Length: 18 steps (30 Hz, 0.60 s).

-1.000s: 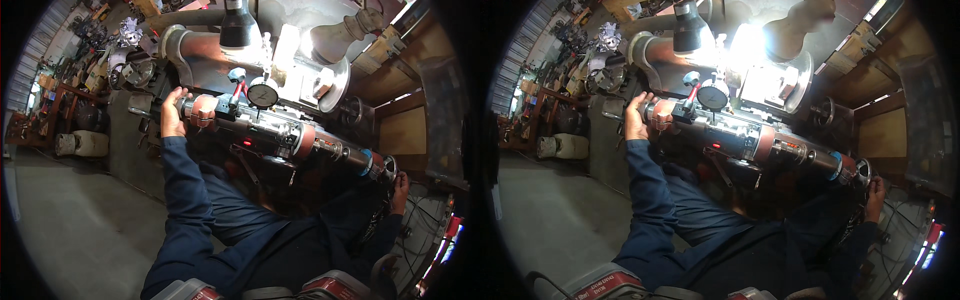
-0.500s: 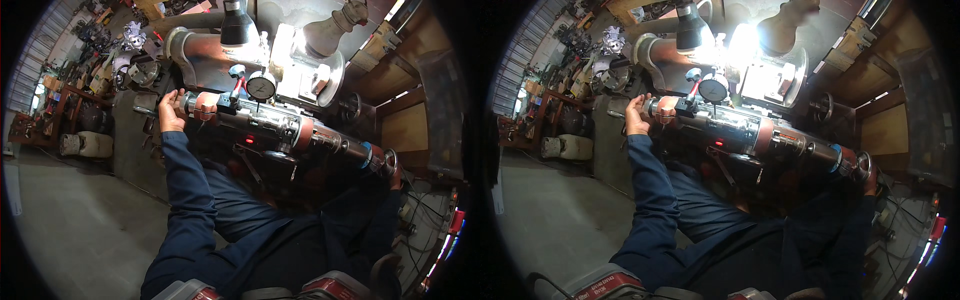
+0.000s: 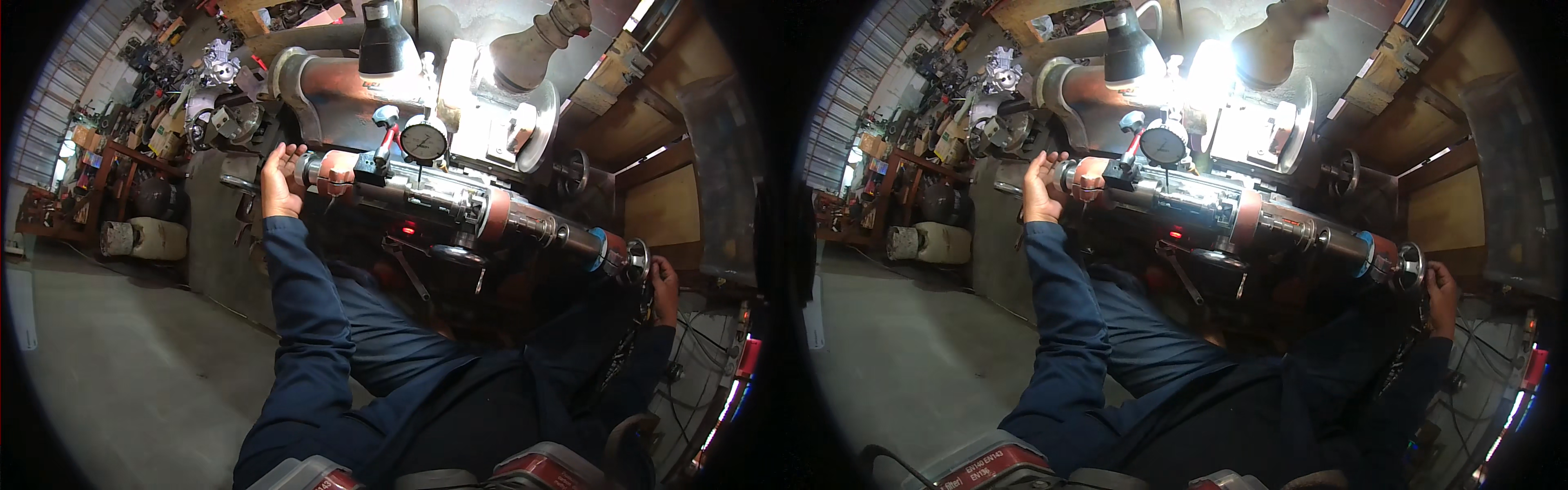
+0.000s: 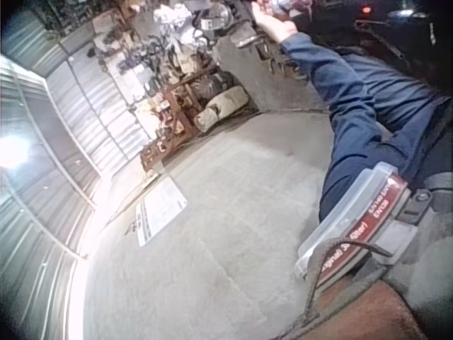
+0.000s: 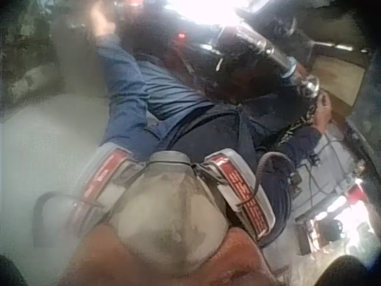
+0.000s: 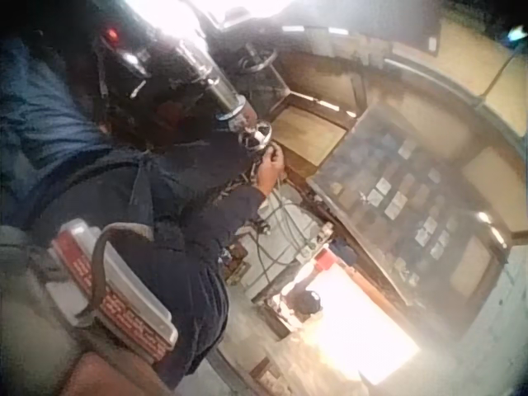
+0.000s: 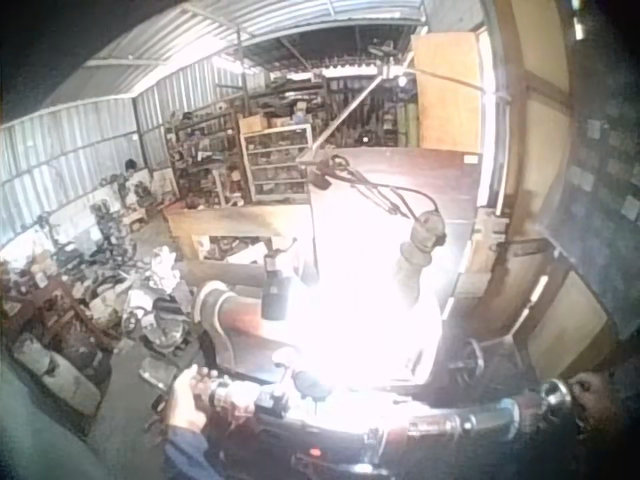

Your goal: The person operates a valve grinding machine to resurface engine valves. They place a valve into the chuck, adjust the machine to bring the grinding wheel into contact with the valve face, and use a dial indicator to check the precision of the work.

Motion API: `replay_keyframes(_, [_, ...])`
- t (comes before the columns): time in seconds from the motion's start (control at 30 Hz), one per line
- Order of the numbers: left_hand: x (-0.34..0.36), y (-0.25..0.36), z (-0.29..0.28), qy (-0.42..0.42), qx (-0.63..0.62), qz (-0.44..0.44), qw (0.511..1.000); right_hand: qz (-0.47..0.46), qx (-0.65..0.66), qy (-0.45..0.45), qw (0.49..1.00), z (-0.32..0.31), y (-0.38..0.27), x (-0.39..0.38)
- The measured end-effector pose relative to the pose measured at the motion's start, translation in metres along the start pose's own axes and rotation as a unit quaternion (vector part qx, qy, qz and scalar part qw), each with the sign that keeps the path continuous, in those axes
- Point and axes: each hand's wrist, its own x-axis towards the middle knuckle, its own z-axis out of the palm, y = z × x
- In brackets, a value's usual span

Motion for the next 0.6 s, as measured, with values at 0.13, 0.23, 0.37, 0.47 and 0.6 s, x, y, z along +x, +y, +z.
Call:
replay_keyframes(0.13, [0.002,0.003,0.003,-0.025,0.011,-0.011,1.0,-0.005,-0.041,0.093,0.995,0.016,0.007,0.027])
replay_keyframes(0.23, [-0.002,0.008,0.009,-0.039,0.022,-0.023,0.999,0.005,0.031,0.097,0.995,0.025,0.037,0.048])
replay_keyframes(0.37, [-0.006,0.015,0.014,-0.061,0.041,-0.044,0.996,-0.068,0.05,0.008,0.996,0.02,0.079,0.063])
replay_keyframes(0.47, [-0.007,0.019,0.02,-0.103,0.102,-0.062,0.987,-0.036,-0.143,0.011,0.989,0.006,0.133,0.054])
replay_keyframes(0.6, [-0.007,0.023,0.026,-0.153,0.226,-0.098,0.957,-0.082,-0.137,0.007,0.987,-0.011,0.172,0.036])
